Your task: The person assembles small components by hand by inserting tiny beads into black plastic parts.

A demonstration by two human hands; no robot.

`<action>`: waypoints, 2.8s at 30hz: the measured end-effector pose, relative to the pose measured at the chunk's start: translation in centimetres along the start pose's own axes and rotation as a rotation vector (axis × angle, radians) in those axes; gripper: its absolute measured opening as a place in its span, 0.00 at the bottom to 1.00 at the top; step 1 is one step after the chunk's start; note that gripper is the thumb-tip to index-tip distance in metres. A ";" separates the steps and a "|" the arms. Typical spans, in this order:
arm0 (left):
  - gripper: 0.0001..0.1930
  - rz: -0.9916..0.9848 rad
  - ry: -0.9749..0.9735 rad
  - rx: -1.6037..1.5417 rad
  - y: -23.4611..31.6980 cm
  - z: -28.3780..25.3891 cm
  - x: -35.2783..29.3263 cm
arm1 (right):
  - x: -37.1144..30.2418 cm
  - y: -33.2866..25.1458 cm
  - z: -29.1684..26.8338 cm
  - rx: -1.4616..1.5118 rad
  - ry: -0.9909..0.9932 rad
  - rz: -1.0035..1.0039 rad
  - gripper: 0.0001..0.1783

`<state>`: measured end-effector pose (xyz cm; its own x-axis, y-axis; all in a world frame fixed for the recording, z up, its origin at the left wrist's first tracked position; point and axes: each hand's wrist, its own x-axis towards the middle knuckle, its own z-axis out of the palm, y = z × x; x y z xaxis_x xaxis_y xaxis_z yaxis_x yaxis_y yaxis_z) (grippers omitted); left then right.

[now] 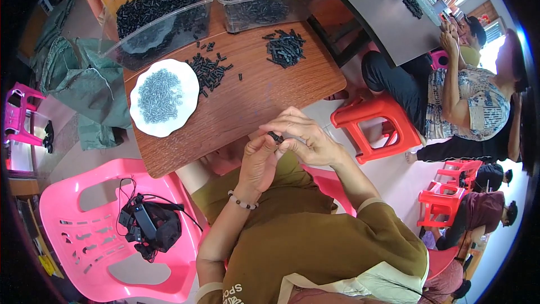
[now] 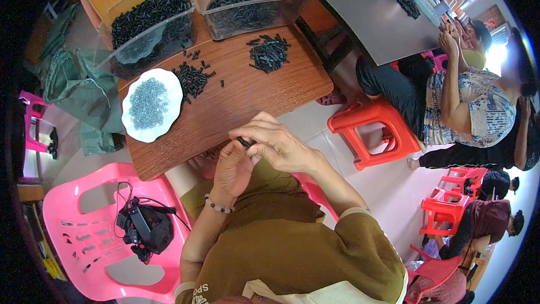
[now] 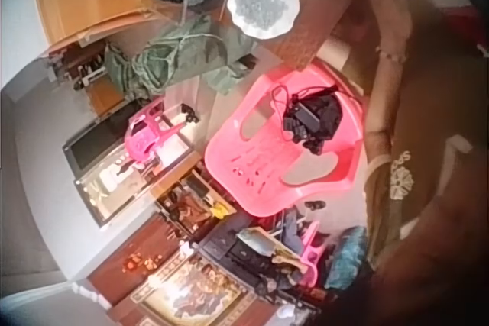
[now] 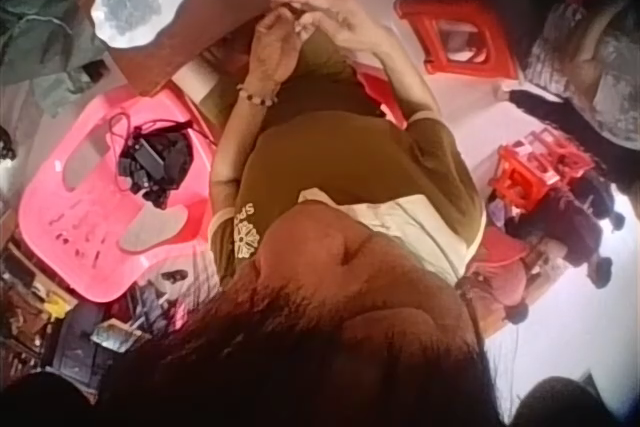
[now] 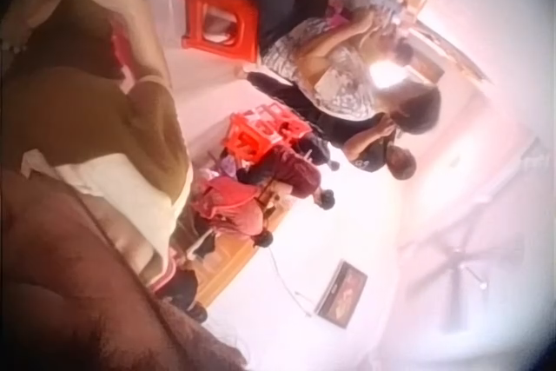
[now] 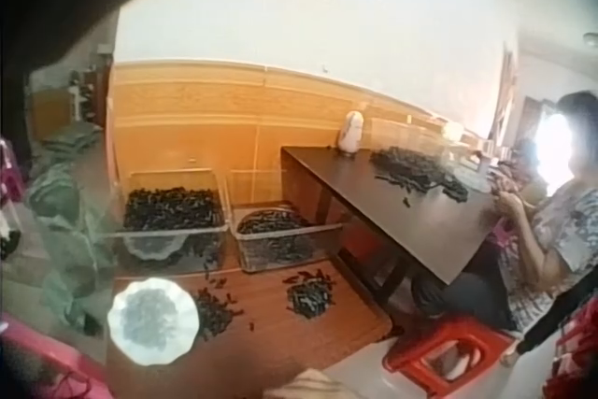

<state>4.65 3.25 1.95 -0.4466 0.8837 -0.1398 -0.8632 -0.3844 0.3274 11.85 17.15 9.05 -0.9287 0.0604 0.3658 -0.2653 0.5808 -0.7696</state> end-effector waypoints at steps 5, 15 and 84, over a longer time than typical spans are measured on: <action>0.06 0.037 -0.006 0.046 -0.1 0.2 -0.1 | -0.2 -0.4 -0.1 0.068 0.009 0.030 0.19; 0.04 0.119 0.049 0.034 -0.9 0.4 -0.6 | -1.0 -1.2 0.8 0.181 0.132 0.143 0.18; 0.17 -0.053 0.311 -0.055 2.0 -2.4 1.2 | 19.2 10.6 -8.5 -0.621 0.618 0.035 0.10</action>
<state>1.81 2.92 0.19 -0.4435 0.7824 -0.4371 -0.8950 -0.3610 0.2619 -6.57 31.39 12.33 -0.5796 0.4111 0.7037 0.1170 0.8965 -0.4273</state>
